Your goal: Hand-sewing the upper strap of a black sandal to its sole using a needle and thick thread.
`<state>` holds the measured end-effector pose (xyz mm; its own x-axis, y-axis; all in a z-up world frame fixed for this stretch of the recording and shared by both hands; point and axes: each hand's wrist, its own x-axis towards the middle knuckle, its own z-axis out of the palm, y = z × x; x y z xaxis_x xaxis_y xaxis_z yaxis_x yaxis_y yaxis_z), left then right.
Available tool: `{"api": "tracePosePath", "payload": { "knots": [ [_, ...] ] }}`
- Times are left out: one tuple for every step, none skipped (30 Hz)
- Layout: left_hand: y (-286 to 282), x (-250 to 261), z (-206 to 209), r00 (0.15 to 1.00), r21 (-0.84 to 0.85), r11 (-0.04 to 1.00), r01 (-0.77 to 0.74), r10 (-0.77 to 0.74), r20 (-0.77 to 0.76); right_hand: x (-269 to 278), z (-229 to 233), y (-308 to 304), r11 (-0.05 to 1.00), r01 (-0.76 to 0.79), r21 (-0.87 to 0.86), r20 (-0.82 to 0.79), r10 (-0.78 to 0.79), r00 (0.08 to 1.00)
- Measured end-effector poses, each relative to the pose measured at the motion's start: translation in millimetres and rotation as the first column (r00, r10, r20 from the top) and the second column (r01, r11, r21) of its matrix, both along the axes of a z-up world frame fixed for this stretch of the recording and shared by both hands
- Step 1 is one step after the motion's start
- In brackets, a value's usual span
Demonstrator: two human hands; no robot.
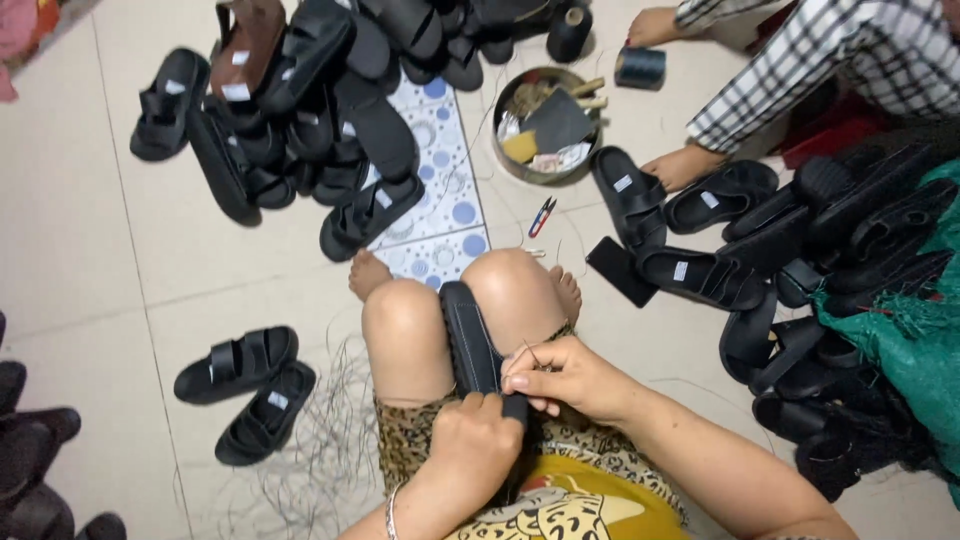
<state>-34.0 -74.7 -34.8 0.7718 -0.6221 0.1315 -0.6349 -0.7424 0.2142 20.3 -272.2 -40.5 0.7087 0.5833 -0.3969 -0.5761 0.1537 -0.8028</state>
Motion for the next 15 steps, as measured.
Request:
{"api": "tracePosePath", "payload": {
  "knots": [
    [4.5,0.4,1.3,0.999,-0.126,0.992,-0.007,0.001,-0.044,-0.7,-5.1,-0.5,0.998,0.033,0.051,-0.101,-0.028,0.995],
    [9.0,-1.1,3.0,0.996,-0.250,0.968,-0.020,-0.003,-0.094,-2.8,-9.8,-0.9,0.993,0.069,0.099,-0.206,-0.047,0.977],
    [18.0,-1.4,8.9,0.996,-0.251,0.968,-0.011,-0.010,-0.086,-4.5,-12.9,-0.6,0.992,0.075,0.099,-0.198,-0.054,0.979],
    [27.4,-2.2,15.0,0.912,-0.258,0.961,-0.096,-0.019,-0.409,-6.5,-16.3,0.2,0.986,0.029,0.167,-0.206,0.006,0.978],
    [36.8,-2.7,20.9,0.726,-0.237,0.956,-0.173,-0.039,-0.687,-8.4,-19.8,1.1,0.972,-0.017,0.234,-0.210,0.068,0.975],
    [51.7,-7.0,18.0,0.730,-0.237,0.957,-0.166,-0.042,-0.682,-7.7,-6.8,6.6,0.972,-0.013,0.236,-0.203,0.062,0.977],
    [66.9,-11.2,15.0,0.557,-0.449,0.848,-0.281,-0.237,-0.796,-7.1,6.2,12.4,0.989,-0.145,0.035,-0.070,0.147,0.987],
    [83.2,-15.3,12.0,0.370,-0.585,0.684,-0.435,-0.457,-0.809,-7.0,19.3,19.0,0.953,-0.242,-0.184,0.041,0.253,0.967],
    [85.9,-21.3,8.9,0.371,-0.586,0.688,-0.428,-0.458,-0.808,-8.5,28.5,24.9,0.954,-0.235,-0.184,0.047,0.247,0.968],
    [87.2,-28.8,6.0,0.383,-0.622,0.335,-0.708,-0.558,-0.736,-11.1,37.8,29.4,0.941,-0.184,-0.284,0.272,0.263,0.926],
    [88.7,-36.3,3.0,0.440,-0.510,-0.076,-0.857,-0.623,-0.647,-13.6,47.0,34.1,0.923,-0.107,-0.369,0.477,0.287,0.831],
    [83.9,-27.2,10.1,0.439,-0.512,-0.073,-0.856,-0.625,-0.646,-12.6,33.3,36.2,0.923,-0.104,-0.370,0.479,0.285,0.831],
    [79.7,-18.0,17.2,0.571,-0.620,-0.061,-0.782,-0.469,-0.674,-11.4,19.5,38.9,0.909,0.167,-0.383,0.755,0.204,0.623],
    [75.3,-8.8,24.4,0.688,-0.715,-0.025,-0.699,-0.299,-0.661,-9.9,5.8,41.5,0.863,0.411,-0.295,0.934,0.169,0.315],
    [69.8,-8.3,27.7,0.688,-0.716,-0.023,-0.698,-0.302,-0.660,6.1,-5.3,25.2,0.861,0.414,-0.294,0.934,0.168,0.314]
  ]
}}
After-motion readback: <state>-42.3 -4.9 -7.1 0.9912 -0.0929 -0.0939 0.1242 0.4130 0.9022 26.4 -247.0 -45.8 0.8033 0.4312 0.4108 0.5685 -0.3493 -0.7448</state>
